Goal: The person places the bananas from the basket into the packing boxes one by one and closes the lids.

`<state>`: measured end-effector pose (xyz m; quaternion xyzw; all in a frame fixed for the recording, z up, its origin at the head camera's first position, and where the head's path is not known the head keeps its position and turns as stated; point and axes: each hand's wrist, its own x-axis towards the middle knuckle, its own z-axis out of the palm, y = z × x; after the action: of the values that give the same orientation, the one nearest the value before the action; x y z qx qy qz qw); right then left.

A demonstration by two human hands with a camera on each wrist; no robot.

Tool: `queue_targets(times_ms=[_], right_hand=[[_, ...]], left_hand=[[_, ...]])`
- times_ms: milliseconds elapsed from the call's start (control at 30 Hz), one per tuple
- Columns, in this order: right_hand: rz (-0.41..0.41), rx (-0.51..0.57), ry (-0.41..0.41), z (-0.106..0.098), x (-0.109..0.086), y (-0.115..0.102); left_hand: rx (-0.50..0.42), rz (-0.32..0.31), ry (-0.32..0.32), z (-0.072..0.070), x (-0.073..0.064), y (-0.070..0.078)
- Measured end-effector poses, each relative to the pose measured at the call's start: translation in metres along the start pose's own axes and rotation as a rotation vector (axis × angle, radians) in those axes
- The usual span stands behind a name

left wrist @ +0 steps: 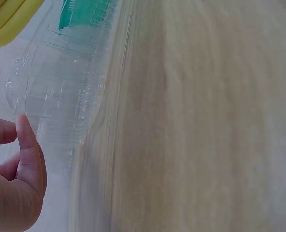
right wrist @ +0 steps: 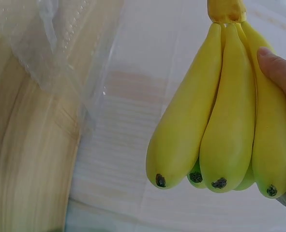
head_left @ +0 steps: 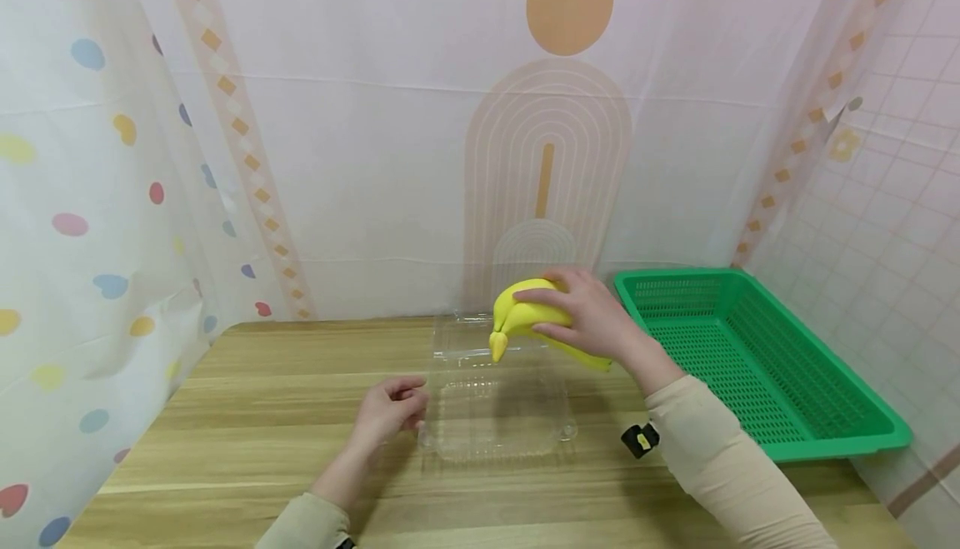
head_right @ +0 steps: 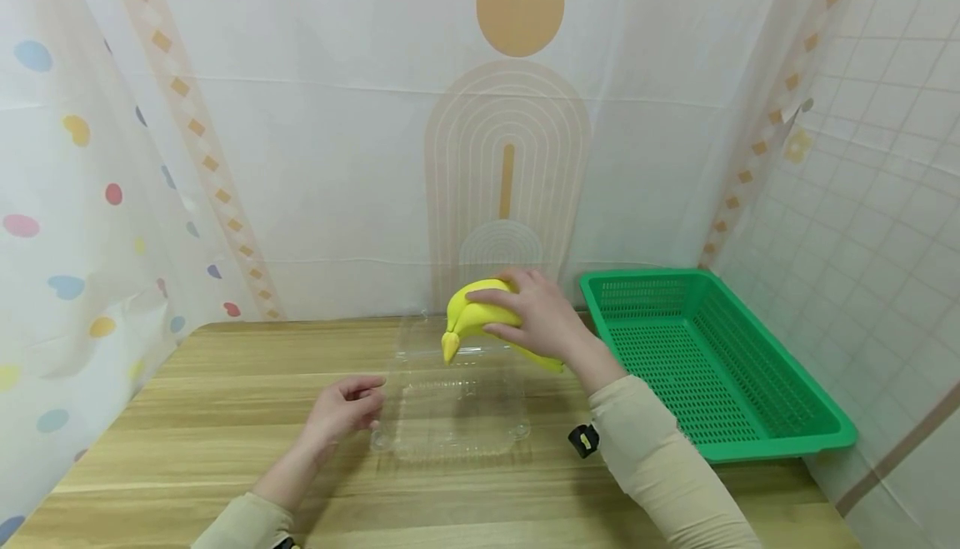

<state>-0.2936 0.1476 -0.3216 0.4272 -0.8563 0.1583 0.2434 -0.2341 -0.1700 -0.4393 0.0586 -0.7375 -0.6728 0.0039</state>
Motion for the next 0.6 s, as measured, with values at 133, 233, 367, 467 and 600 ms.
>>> queue_targets(times_ms=[133, 233, 367, 467, 600], right_hand=[[-0.013, -0.002, -0.016, 0.007, 0.002, -0.006], [-0.008, -0.005, -0.04, 0.011, 0.004, -0.011], [-0.007, -0.004, -0.069, 0.016, 0.007, -0.017], [-0.01, -0.001, -0.084, 0.021, 0.009, -0.022], [-0.019, 0.007, -0.106, 0.029, 0.009, -0.028]], left_hand=[[0.004, 0.0, -0.001, 0.0, 0.0, 0.0], [0.008, 0.001, 0.002, 0.0, 0.0, 0.0], [0.01, 0.002, 0.004, 0.001, -0.001, 0.0], [0.012, -0.002, 0.002, 0.002, -0.001, 0.001], [0.005, 0.006, -0.003, 0.003, 0.0, 0.001]])
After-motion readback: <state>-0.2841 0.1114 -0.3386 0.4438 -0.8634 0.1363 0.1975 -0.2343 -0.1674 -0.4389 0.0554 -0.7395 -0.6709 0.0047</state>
